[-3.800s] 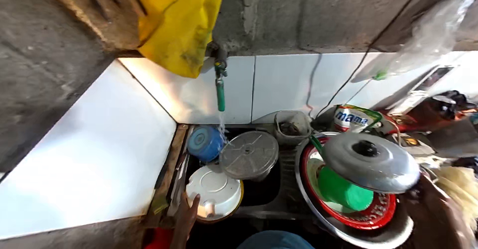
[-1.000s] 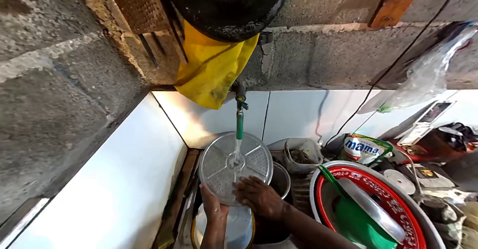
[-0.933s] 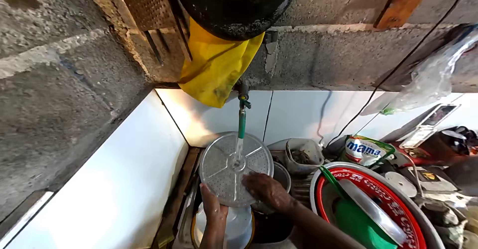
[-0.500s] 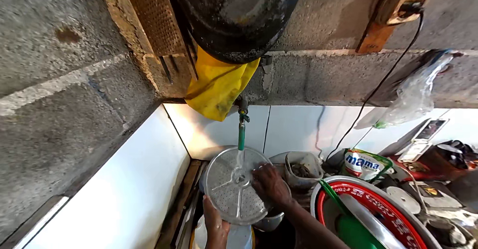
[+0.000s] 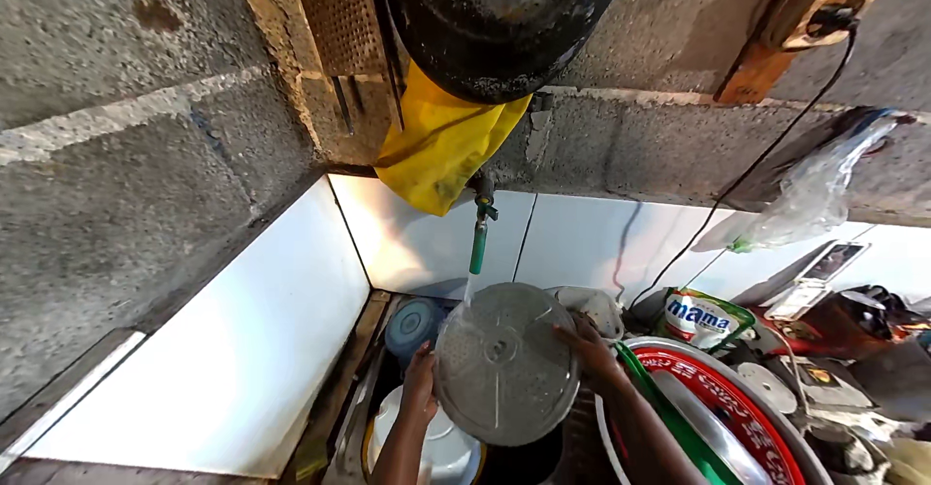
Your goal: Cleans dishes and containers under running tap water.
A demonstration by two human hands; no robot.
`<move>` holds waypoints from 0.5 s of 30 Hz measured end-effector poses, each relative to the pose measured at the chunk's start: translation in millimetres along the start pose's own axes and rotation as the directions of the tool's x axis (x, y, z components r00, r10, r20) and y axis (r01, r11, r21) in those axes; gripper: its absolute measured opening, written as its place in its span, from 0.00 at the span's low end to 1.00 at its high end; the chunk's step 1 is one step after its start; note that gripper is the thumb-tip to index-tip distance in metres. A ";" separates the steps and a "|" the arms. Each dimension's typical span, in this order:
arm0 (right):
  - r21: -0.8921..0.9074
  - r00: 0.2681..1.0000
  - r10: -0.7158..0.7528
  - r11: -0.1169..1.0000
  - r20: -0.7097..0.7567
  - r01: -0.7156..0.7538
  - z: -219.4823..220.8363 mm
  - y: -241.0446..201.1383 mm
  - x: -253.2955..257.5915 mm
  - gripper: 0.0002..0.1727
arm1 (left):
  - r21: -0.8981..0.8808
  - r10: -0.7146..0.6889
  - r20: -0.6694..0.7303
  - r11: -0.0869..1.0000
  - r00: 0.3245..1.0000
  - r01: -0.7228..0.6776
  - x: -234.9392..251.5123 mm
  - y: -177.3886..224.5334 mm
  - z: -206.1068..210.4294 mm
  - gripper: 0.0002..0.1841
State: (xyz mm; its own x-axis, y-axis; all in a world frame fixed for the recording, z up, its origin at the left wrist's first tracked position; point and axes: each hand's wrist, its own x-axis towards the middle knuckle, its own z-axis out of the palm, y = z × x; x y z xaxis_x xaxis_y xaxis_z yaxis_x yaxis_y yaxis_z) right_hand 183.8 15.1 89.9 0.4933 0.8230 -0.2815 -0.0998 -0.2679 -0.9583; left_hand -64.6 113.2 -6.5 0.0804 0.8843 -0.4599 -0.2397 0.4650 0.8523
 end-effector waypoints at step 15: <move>-0.672 0.517 -0.840 0.286 0.167 0.682 -44.7 -15.3 -65.1 0.20 | 0.083 -0.104 0.304 0.993 0.947 0.082 -30.8 34.5 35.8 0.25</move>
State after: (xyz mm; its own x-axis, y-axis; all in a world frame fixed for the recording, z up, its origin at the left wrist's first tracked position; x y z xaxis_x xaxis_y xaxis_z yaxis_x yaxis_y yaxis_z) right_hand 191.8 -56.7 125.2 0.1945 0.7340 0.6507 0.8892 0.1482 -0.4329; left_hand -40.8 103.5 46.0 0.3952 0.8017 -0.4484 -0.1508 0.5382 0.8292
